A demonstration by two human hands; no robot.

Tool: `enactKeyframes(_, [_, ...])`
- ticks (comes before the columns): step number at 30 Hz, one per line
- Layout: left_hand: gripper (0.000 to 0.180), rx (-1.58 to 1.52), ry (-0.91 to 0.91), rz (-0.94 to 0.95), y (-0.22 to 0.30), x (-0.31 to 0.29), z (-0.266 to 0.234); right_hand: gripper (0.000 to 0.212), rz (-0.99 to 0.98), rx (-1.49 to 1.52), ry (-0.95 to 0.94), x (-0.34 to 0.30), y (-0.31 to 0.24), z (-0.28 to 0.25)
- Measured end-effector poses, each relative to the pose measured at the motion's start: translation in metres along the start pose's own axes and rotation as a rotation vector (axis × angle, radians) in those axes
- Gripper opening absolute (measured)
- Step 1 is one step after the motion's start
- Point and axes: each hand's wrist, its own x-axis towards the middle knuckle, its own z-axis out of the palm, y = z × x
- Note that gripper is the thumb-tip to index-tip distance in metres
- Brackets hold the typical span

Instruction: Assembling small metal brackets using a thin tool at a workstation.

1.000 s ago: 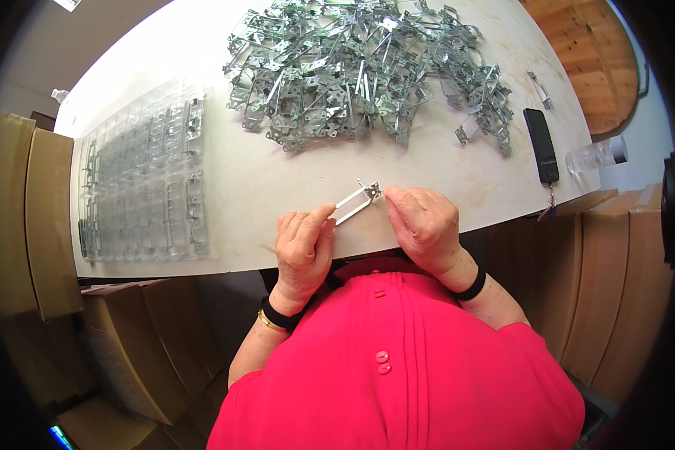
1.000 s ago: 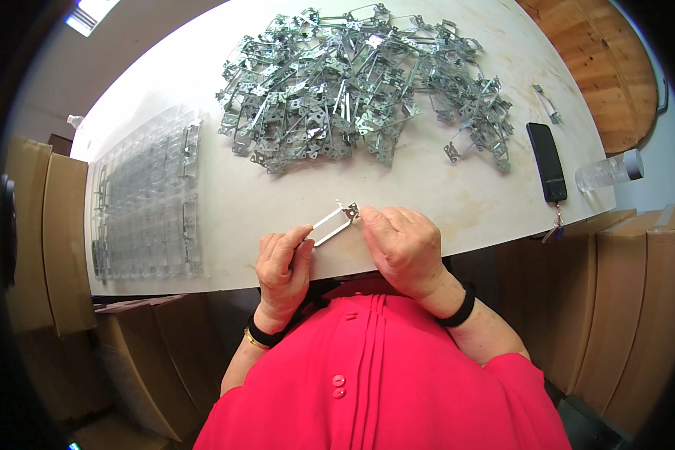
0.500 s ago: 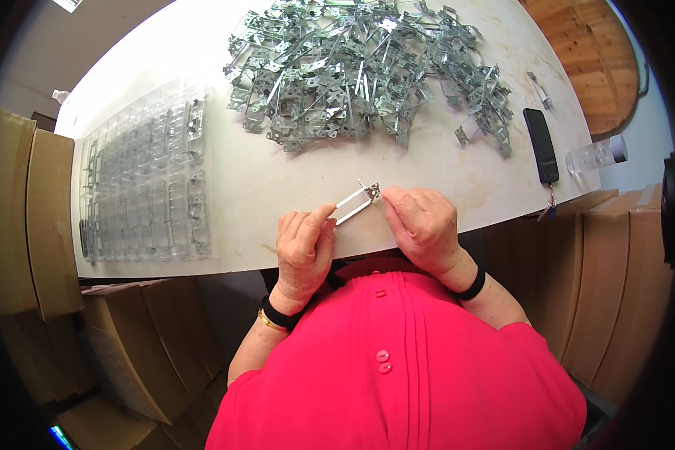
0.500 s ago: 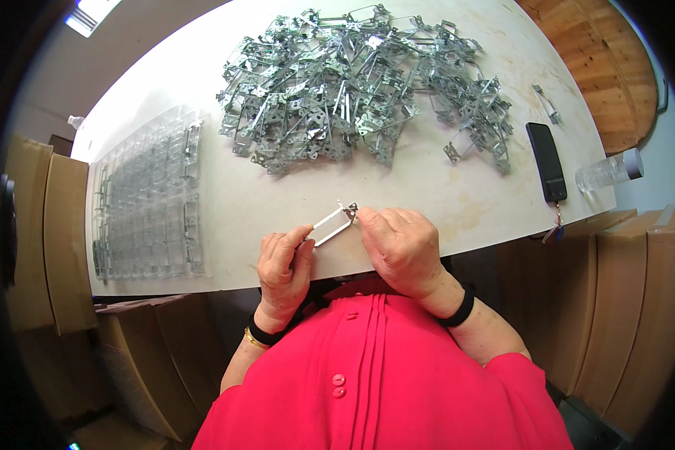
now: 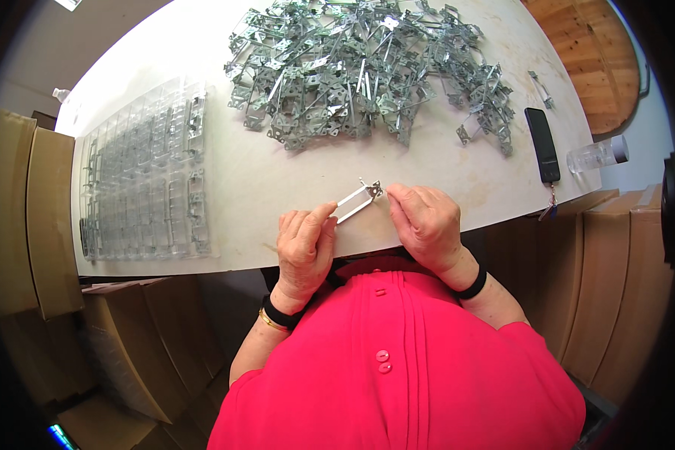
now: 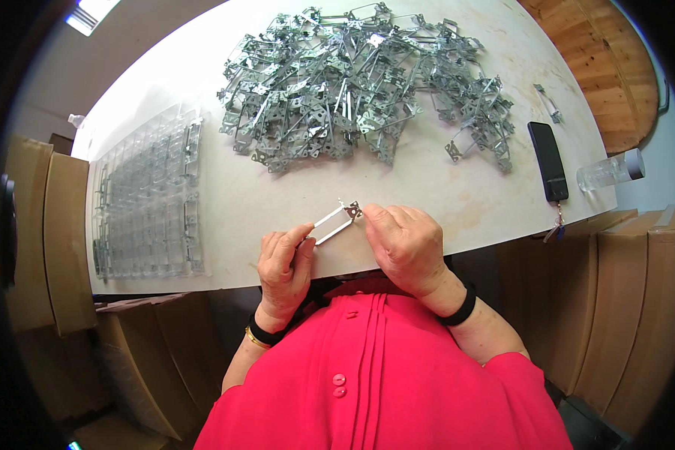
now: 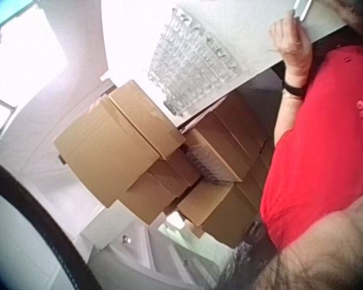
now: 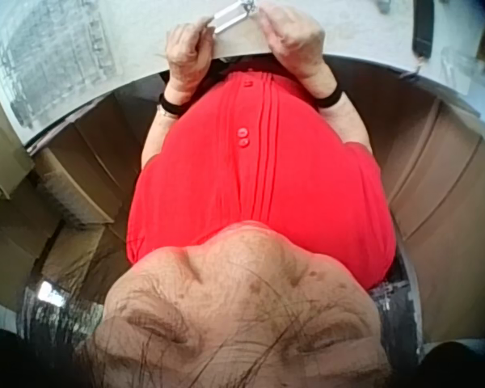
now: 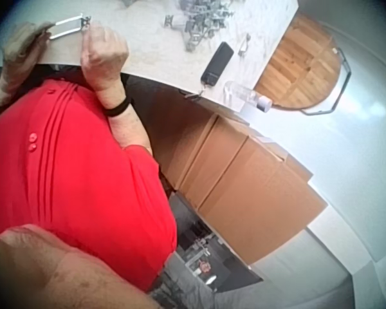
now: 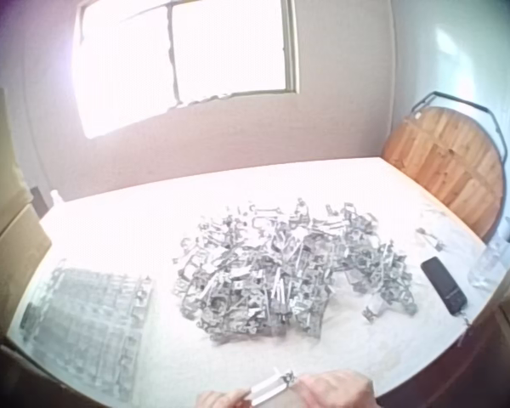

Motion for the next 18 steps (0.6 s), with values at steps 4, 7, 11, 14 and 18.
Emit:
enactKeyframes(4, [0.035, 0.012, -0.003, -0.003, -0.001, -0.002, 0.0, 0.023, 0.004, 0.027, 0.003, 0.001, -0.008, -0.006])
enactKeyframes(7, [0.034, 0.006, -0.003, 0.002, -0.001, -0.001, 0.0, 0.021, 0.029, 0.055, 0.011, 0.0, -0.008, -0.005])
enactKeyframes(11, [0.034, 0.004, -0.007, -0.005, 0.0, -0.001, 0.0, 0.016, 0.056, 0.051, -0.035, -0.001, -0.007, -0.003])
enactKeyframes(14, [0.034, 0.005, 0.001, -0.002, 0.0, -0.001, 0.0, 0.014, 0.079, 0.064, -0.049, 0.0, -0.011, -0.003])
enactKeyframes(18, [0.032, 0.001, -0.006, -0.022, 0.0, -0.002, -0.001, 0.012, 0.092, 0.068, -0.008, 0.001, -0.01, 0.0])
